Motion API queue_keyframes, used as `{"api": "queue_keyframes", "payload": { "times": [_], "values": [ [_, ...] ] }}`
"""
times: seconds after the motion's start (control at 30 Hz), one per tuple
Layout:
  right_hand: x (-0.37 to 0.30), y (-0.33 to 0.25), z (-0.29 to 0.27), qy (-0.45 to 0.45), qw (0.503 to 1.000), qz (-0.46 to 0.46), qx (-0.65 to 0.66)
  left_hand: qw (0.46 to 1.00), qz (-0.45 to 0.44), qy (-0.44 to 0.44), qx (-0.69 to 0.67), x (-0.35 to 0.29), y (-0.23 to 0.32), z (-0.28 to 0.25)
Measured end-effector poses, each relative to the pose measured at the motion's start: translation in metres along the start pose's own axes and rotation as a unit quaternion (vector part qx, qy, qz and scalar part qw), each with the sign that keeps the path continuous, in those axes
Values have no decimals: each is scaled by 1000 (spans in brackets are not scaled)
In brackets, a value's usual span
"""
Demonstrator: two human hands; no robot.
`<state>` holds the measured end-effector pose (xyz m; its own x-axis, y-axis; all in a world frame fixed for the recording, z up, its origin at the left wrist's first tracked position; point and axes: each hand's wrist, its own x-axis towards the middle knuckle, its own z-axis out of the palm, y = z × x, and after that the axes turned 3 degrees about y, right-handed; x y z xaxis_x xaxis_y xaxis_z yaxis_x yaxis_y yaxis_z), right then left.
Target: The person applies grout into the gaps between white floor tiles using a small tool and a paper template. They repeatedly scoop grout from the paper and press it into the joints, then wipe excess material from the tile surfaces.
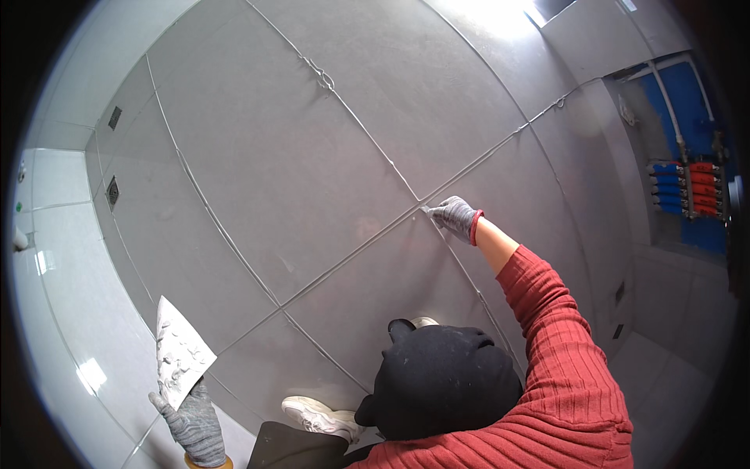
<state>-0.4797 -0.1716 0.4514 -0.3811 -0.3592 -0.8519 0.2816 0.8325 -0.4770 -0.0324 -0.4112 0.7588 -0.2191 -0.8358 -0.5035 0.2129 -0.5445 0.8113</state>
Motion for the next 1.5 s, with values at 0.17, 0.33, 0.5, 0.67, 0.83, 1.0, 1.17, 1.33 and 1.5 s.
{"api": "queue_keyframes", "payload": {
  "times": [0.17, 0.33, 0.5, 0.67, 0.83, 1.0, 1.17, 1.33, 1.5],
  "values": [
    [7, 9, -1, -7, 1000, -7, 19, 999, 11, -35, 5, 0, -1, -3],
    [11, 21, -4, -20, 994, -80, -75, 999, 8, 44, -22, -1, -2, 1],
    [-2, 36, -10, -22, 977, -76, -198, 995, 13, 92, -35, -3, -4, 11],
    [-22, 57, -13, -12, 965, -73, -252, 998, 6, 62, -17, -7, -5, 17],
    [-42, 77, -13, -3, 971, -24, -239, 1000, 1, -1, -3, -11, -3, 17],
    [-67, 100, -19, -12, 961, 37, -275, 1000, -4, 18, -23, -17, -3, 21],
    [-91, 136, -16, 30, 960, 20, -278, 1000, 11, -12, 5, -31, -6, 35],
    [-129, 174, -20, -1, 969, 59, -239, 999, -21, 27, -19, -43, -2, 53],
    [-186, 214, -20, 17, 961, 78, -264, 978, -104, -178, -33, -39, 1, 59]
  ]
}}
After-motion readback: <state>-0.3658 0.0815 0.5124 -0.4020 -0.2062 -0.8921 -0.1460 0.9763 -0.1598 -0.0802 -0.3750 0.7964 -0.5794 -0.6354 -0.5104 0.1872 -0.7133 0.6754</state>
